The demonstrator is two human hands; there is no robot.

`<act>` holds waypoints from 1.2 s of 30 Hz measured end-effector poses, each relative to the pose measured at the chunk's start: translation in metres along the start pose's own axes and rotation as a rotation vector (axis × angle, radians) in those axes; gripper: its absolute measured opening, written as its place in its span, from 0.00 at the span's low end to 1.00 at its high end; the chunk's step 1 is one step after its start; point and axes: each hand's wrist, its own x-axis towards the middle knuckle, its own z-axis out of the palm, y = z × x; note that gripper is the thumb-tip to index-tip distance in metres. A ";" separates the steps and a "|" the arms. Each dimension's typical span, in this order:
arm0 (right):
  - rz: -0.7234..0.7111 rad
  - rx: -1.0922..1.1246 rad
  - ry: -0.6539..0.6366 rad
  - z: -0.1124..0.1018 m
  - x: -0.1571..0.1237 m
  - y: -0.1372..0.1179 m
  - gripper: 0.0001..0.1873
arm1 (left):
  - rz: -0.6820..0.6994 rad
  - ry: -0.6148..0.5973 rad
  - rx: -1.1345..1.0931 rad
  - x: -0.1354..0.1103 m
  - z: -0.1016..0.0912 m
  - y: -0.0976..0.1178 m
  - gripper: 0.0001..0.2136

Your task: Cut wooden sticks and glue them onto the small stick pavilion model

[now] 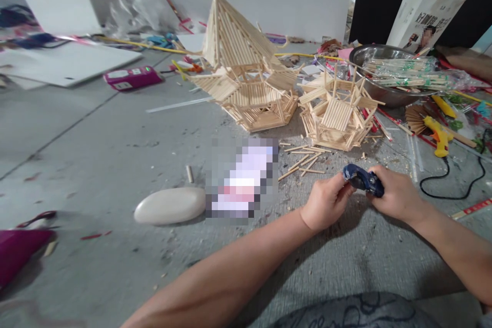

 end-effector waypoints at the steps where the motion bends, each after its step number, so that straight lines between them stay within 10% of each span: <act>1: -0.001 -0.002 -0.001 0.000 0.000 0.000 0.11 | 0.000 -0.003 -0.001 0.000 0.000 0.001 0.08; 36: 0.004 -0.015 -0.031 0.000 0.000 0.000 0.12 | 0.049 0.021 0.010 -0.001 0.002 -0.001 0.06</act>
